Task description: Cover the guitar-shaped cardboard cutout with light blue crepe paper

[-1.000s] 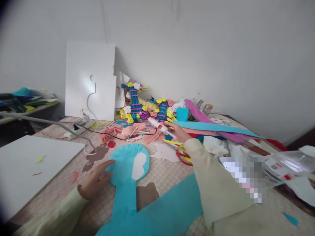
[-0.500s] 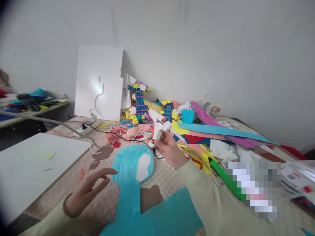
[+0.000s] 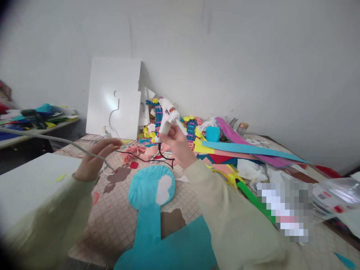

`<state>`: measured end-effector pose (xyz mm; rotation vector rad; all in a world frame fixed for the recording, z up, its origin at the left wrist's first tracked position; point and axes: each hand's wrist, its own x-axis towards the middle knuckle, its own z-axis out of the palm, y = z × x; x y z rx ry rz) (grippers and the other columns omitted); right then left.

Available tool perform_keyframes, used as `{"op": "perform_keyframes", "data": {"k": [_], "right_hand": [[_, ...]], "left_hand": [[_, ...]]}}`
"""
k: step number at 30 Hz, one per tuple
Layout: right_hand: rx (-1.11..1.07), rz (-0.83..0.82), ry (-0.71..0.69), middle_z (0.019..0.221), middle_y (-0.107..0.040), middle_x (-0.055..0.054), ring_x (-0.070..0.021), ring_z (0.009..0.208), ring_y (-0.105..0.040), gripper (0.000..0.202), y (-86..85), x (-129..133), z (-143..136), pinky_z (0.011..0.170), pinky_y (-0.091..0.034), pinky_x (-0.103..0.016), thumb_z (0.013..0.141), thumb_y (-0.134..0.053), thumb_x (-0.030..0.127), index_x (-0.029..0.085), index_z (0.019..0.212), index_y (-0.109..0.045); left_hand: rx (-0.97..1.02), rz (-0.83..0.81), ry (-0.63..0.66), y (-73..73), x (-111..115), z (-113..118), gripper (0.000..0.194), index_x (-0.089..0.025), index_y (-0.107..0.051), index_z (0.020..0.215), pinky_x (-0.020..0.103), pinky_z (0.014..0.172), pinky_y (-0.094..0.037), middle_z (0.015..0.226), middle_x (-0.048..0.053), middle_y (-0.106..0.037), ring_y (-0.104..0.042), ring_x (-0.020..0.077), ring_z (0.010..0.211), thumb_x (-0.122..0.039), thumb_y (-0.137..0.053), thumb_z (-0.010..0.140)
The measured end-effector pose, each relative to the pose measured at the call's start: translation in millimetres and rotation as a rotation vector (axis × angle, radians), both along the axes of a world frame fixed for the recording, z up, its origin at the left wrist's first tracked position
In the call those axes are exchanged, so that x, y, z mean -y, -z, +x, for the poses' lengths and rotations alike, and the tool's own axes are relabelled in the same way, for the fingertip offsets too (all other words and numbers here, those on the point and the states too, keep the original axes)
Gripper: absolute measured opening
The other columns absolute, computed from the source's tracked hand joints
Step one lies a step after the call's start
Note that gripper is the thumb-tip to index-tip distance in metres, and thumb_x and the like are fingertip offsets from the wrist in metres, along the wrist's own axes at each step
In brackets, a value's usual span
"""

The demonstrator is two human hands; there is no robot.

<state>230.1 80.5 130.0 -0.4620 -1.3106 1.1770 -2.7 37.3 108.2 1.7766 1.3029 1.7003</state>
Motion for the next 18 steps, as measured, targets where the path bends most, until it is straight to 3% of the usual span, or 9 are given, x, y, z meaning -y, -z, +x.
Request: {"op": "perform_keyframes", "data": {"k": [2, 4, 6, 9, 11, 15, 18], "right_hand": [[0.021, 0.044, 0.036, 0.088, -0.06, 0.001, -0.0179, 0.089, -0.058, 0.042, -8.5, -11.2, -18.2, 0.085, -0.047, -0.037, 0.058, -0.076, 0.034, 0.024, 0.089, -0.049], [0.047, 0.071, 0.091, 0.086, -0.06, -0.001, -0.0194, 0.087, -0.058, 0.044, -8.7, -19.1, -36.0, 0.084, -0.047, -0.039, 0.057, -0.076, 0.034, 0.022, 0.089, -0.048], [0.071, 0.085, 0.167, 0.085, -0.058, -0.002, -0.0202, 0.085, -0.058, 0.045, -2.5, -23.9, -50.5, 0.083, -0.047, -0.041, 0.056, -0.077, 0.034, 0.021, 0.087, -0.046], [0.125, 0.102, 0.254, 0.086, -0.057, -0.003, -0.021, 0.084, -0.058, 0.041, 9.2, -25.6, -63.1, 0.083, -0.047, -0.043, 0.059, -0.075, 0.032, 0.022, 0.085, -0.046], [0.184, 0.124, 0.253, 0.087, -0.059, -0.003, -0.0211, 0.086, -0.058, 0.034, 13.7, -23.3, -66.0, 0.083, -0.047, -0.042, 0.062, -0.073, 0.03, 0.022, 0.085, -0.049], [0.312, 0.168, 0.178, 0.101, -0.059, -0.004, -0.017, 0.083, -0.06, 0.021, 15.2, -13.6, -62.5, 0.077, -0.05, -0.034, 0.069, -0.063, 0.02, 0.022, 0.088, -0.056], [0.384, 0.161, 0.181, 0.109, -0.057, -0.006, -0.0147, 0.08, -0.06, 0.022, 15.4, -5.8, -50.7, 0.072, -0.051, -0.032, 0.072, -0.058, 0.018, 0.02, 0.093, -0.057]], "left_hand": [[-0.035, -0.132, 0.222, -21.7, -19.8, 16.1, 0.036, -0.015, -0.064, 0.098, 0.037, 0.092, -0.043, 0.102, 0.008, -0.066, -0.057, 0.0247, 0.103, -0.044, -0.056, 0.077], [-0.04, -0.209, 0.36, -37.2, -32.8, 34.3, 0.044, -0.015, -0.062, 0.104, 0.035, 0.092, -0.043, 0.11, 0.008, -0.064, -0.055, 0.024, 0.106, -0.043, -0.064, 0.071], [0.001, -0.29, 0.427, -43.7, -39.8, 49.7, 0.045, -0.012, -0.063, 0.098, 0.034, 0.081, -0.048, 0.095, 0.007, -0.067, -0.06, 0.0235, 0.095, -0.042, -0.07, 0.064], [0.058, -0.327, 0.395, -38.0, -45.0, 59.5, 0.043, -0.009, -0.062, 0.09, 0.029, 0.062, -0.05, 0.076, 0.006, -0.065, -0.062, 0.0195, 0.072, -0.043, -0.069, 0.064], [0.105, -0.31, 0.357, -29.6, -48.6, 55.9, 0.039, -0.009, -0.062, 0.085, 0.027, 0.058, -0.048, 0.07, 0.004, -0.063, -0.06, 0.016, 0.065, -0.043, -0.066, 0.067], [0.197, -0.216, 0.233, -19.2, -61.0, 32.6, 0.032, -0.009, -0.058, 0.07, 0.022, 0.052, -0.044, 0.056, -0.001, -0.056, -0.054, 0.0099, 0.052, -0.041, -0.066, 0.069], [0.302, -0.087, 0.083, -21.3, -72.3, 3.9, 0.026, -0.011, -0.055, 0.077, 0.021, 0.052, -0.044, 0.063, 0.0, -0.059, -0.057, 0.0095, 0.057, -0.036, -0.059, 0.077]]}}
